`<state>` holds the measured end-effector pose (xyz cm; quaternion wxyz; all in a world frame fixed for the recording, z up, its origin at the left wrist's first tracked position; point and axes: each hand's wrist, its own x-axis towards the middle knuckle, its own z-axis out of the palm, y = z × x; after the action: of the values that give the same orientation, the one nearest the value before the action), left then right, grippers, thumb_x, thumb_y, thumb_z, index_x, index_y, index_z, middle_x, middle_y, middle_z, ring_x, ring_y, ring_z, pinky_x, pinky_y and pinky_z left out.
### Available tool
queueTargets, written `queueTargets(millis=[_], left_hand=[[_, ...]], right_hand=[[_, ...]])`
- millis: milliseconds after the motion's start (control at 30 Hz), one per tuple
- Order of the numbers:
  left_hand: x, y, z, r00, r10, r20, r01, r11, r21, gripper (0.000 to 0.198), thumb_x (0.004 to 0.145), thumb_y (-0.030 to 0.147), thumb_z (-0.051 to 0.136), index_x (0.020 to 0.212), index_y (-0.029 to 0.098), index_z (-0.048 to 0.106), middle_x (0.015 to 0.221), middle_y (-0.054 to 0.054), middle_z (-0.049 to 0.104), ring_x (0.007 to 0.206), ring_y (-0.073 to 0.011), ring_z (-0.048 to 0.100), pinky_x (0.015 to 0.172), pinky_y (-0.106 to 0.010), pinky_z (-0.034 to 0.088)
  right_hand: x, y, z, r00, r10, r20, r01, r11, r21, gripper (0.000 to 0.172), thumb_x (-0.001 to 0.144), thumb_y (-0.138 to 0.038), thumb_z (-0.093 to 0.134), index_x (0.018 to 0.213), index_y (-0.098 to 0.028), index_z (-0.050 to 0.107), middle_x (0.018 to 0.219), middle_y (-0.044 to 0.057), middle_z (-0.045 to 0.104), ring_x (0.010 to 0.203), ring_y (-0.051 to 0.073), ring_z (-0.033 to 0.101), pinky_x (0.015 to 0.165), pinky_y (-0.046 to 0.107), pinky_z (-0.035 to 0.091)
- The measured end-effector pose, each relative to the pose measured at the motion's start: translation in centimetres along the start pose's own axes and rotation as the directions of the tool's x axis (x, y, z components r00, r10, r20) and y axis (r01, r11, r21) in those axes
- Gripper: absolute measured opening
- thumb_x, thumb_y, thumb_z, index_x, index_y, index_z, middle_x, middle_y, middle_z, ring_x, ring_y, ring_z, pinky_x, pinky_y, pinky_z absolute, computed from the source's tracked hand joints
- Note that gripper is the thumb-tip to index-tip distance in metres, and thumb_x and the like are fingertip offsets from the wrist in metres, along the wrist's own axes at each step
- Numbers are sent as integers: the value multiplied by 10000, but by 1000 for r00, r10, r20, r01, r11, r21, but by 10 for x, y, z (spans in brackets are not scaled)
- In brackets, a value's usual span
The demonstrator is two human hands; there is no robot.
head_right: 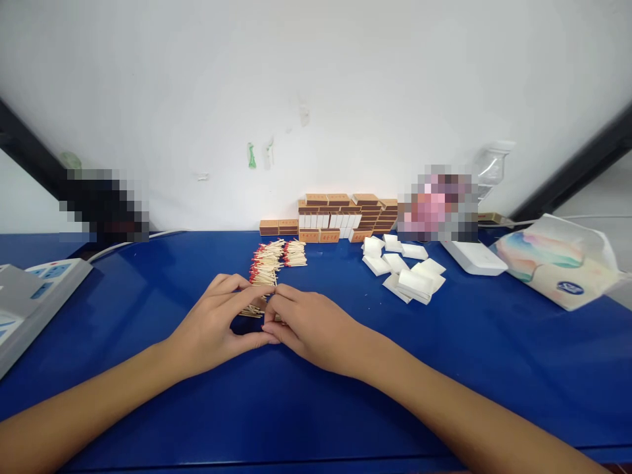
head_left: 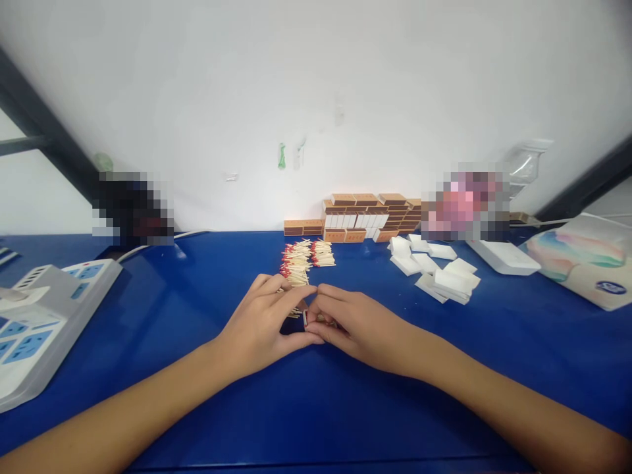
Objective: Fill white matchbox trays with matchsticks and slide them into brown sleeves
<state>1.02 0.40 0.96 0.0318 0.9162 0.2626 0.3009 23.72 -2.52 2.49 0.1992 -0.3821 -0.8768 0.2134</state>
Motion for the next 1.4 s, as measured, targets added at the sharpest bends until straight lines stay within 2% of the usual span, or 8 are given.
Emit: queueTargets(millis=[300, 467, 600, 833, 1067, 1400], left_hand=[[1, 0, -1, 1000, 15, -7, -15, 1000, 19, 581, 875, 405, 830, 1345, 185, 569, 1065, -70, 739, 978, -246, 645, 873, -403, 455], [0, 0, -1, 1000, 1, -7, -1, 1000, 32, 618, 877, 431, 826, 1374, 180, 558, 995, -49, 723, 975, -242, 633, 888, -405, 450], [-1, -1, -1, 1000, -13, -13, 13, 999, 46, 630, 865, 450, 833, 1368, 176, 570, 1017, -51, 719, 969, -237, 630, 885, -399, 456], [0, -2, -1, 1000, -20, -12, 21, 999, 39, 647, 850, 445, 849, 1372, 189, 565, 1060, -48, 733, 994, -235, 624, 908, -393, 457], [1, -1, 0, 1000, -10, -10, 11, 998, 67, 649, 826, 467, 863, 1335, 167, 595, 977, -43, 718, 955, -237, 617, 874, -381, 455], [-1, -1, 0, 1000, 6, 13, -7, 999, 41, 633, 825, 474, 862, 1315, 165, 606, 1015, -51, 729, 963, -237, 618, 875, -384, 441]], right_hand=[[1, -2, 1, 1000, 22, 20, -21, 999, -32, 107, 1040, -212, 572, 943, -201, 613, 1069, 47, 647, 820, 158, 634, 725, 302, 497], [1, -5, -2, 998, 66, -1, -66, 998, 21, 105, 1054, -242, 562, 963, -205, 598, 1028, 38, 636, 784, 151, 605, 681, 289, 472], [0, -5, -6, 996, 86, -25, -85, 995, 52, 138, 1060, -266, 555, 935, -213, 584, 991, 28, 626, 776, 150, 591, 662, 282, 454], [-2, 1, -6, 995, 80, 63, -77, 996, -52, 167, 1053, -235, 555, 892, -200, 579, 995, 30, 610, 778, 154, 578, 714, 307, 450], [-3, 5, -8, 995, 80, 54, -79, 997, -23, 134, 1059, -267, 562, 954, -206, 617, 996, 14, 613, 768, 140, 573, 704, 297, 431], [-3, 7, -7, 992, 112, 53, -112, 994, -11, 151, 1053, -309, 599, 944, -207, 622, 997, 2, 623, 756, 129, 570, 700, 293, 416]])
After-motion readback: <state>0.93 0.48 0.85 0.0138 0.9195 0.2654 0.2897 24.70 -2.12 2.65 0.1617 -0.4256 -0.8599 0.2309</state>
